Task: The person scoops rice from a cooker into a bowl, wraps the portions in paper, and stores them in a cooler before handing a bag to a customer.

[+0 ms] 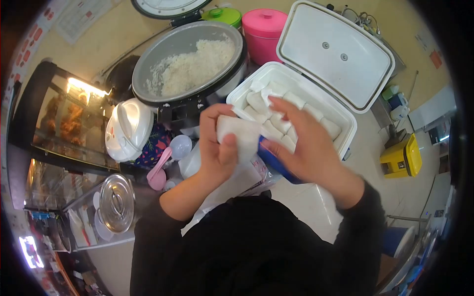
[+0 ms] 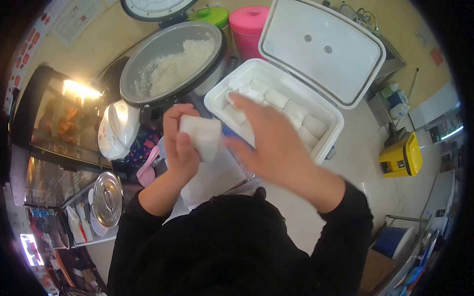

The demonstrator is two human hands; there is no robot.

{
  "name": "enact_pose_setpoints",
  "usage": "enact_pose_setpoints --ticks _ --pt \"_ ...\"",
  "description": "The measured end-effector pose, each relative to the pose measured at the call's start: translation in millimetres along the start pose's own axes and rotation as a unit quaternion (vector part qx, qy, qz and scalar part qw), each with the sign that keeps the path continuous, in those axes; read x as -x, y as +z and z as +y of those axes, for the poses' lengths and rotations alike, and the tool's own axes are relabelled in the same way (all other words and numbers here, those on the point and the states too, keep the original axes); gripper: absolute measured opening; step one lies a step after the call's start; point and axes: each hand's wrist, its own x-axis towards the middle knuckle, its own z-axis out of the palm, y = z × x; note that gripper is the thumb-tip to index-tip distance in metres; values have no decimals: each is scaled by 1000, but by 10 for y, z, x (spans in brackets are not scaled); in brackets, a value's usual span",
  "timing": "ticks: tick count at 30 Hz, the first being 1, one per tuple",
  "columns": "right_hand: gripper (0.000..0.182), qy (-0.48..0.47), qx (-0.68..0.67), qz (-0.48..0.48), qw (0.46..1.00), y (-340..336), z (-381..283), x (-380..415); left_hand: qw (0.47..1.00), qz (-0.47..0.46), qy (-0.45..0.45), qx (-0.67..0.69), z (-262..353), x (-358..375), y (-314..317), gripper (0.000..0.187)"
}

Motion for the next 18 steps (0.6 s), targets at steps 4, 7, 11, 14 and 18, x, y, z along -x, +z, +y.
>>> enact_pose_setpoints --ticks 4,7,11,14,18 --pt "76 31 -13 -68 997 -96 423 -410 996 34 -82 16 -41 -338 2 49" --pt "73 79 -212 -53 973 32 255 -507 998 9 -64 -12 -84 -567 101 52" --pt "66 124 -263 -143 946 -93 520 -785 992 -66 0 108 -189 -836 302 41" --pt "59 187 -393 -42 899 -98 855 -828 998 -37 -25 37 -634 -981 278 39" --pt "55 198 -485 125 843 -123 1135 -884 890 -249 -64 -377 -603 -1001 272 39"
